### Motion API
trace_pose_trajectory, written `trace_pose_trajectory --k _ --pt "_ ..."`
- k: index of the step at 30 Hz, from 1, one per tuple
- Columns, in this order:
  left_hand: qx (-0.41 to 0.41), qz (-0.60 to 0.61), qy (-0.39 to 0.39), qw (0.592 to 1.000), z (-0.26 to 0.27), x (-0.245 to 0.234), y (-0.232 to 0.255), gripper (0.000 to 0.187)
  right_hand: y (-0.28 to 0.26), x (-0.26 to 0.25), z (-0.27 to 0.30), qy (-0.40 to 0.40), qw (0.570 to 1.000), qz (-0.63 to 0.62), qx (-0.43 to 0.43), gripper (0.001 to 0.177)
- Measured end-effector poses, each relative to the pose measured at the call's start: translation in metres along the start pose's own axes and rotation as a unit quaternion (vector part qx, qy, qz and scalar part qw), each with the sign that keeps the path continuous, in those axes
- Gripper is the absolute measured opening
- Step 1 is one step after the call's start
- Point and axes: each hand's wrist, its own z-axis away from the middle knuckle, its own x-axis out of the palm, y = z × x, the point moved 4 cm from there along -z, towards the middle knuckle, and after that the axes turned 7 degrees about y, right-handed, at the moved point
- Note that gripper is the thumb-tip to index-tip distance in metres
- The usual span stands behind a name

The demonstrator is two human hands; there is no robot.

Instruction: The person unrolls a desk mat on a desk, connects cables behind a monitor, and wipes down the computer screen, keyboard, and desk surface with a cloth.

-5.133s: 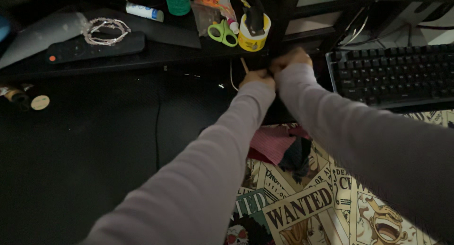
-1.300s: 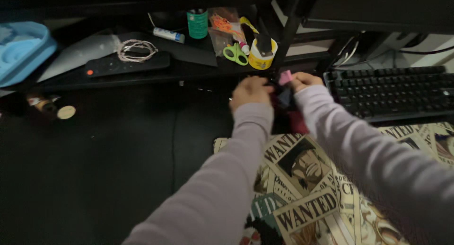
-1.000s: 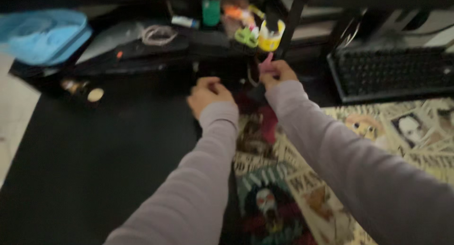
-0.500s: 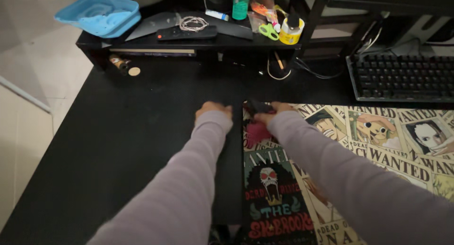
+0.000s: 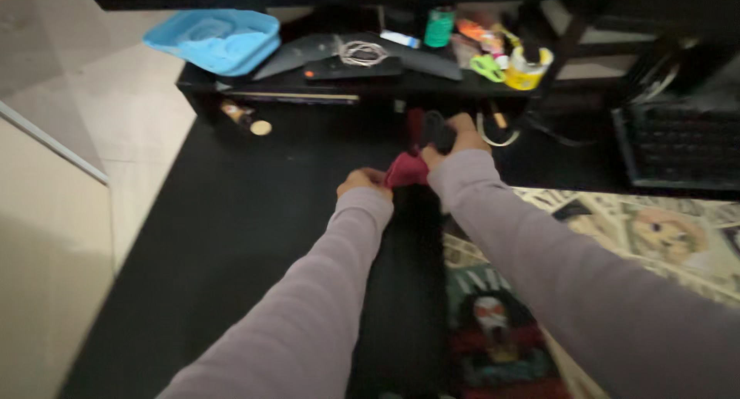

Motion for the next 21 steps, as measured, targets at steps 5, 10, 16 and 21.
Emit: trace_pose_trajectory --k 5,10,16,21 --pt "0.054 -0.011 0.063 0.996 -0.078 -0.032 -0.017 0.02 -0.027 0.074 0.011 0.022 0.997 0.052 -0.045 0.039" --pt "0.099 -0.02 0.138 0.985 -0.125 -0.041 -0.027 0.019 -0.032 0.148 0.033 -0.045 0.954 0.092 -0.281 0.056" --pt "0.114 0.036 0.1 0.988 -0.141 -0.053 -0.043 0.023 -0.004 0.213 -0.055 0.043 0.947 0.154 -0.278 0.066" --pt "0.127 0.115 0.203 0.964 -0.136 -0.07 -0.051 0.021 -0.023 0.238 -0.054 -0.057 0.967 0.076 -0.237 0.057"
